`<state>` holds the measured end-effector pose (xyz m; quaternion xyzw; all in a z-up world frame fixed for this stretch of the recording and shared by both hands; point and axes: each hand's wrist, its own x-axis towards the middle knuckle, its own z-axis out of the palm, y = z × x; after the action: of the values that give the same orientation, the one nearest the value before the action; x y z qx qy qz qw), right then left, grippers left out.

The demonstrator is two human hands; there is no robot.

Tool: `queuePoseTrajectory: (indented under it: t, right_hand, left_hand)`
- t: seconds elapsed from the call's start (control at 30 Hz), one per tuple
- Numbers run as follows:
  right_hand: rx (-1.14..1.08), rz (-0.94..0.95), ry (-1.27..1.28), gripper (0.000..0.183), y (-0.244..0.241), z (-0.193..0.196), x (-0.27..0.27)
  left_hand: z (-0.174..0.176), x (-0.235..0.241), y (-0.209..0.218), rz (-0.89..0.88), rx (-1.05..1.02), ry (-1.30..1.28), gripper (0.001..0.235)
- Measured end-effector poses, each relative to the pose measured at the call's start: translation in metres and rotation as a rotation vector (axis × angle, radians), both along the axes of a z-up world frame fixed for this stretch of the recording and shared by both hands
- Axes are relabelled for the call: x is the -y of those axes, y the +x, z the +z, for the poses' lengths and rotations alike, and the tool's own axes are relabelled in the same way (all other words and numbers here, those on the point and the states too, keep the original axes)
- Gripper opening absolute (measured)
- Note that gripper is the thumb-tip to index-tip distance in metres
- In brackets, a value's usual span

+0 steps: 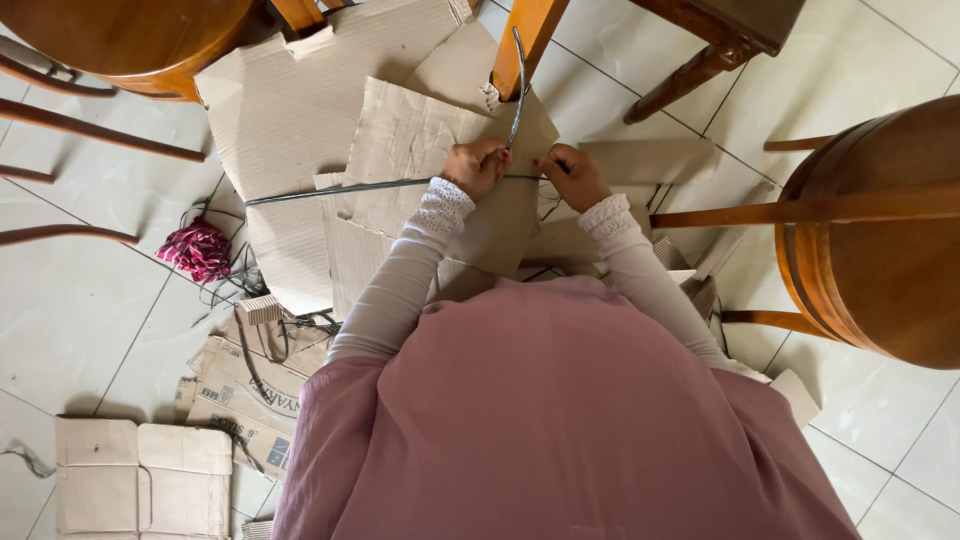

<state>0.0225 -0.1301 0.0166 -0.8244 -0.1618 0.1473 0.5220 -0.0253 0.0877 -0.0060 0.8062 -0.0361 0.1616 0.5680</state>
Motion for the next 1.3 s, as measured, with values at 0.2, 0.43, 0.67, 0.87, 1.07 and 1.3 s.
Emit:
queuePoseTrajectory:
  t: [0.2, 0.43, 0.67, 0.87, 1.07, 1.3]
  right_hand:
    - [-0.149, 0.062, 0.263, 0.025, 0.006, 0.008, 0.016]
    - [-0.162, 0.112, 0.444, 0.034, 0.018, 0.078, 0.008]
    - [0.111, 0.290, 0.074, 0.032, 0.053, 0.116, -0.029]
    - [0.758, 0.016, -0.375, 0.032, 0.067, 0.083, -0.014]
    - [0.742, 0.035, -0.173, 0.010, -0.001, 0.068, -0.011]
    - [0.319, -0.025, 0.097, 0.008, -0.046, 0.048, -0.018]
  left_hand:
    - [-0.005, -0.006, 0.000, 0.016, 0.131, 0.204, 0.008]
    - [0.017, 0.002, -0.002, 0.016, 0.196, 0.333, 0.010]
    - [0.051, -0.005, -0.005, -0.292, 0.208, 0.477, 0.024]
    - [0.055, -0.003, -0.007, -0.278, 0.164, 0.482, 0.040]
    - [0.033, 0.000, -0.001, -0.205, 0.181, 0.448, 0.038]
    - [0.042, -0.003, 0.002, -0.180, 0.233, 0.333, 0.039]
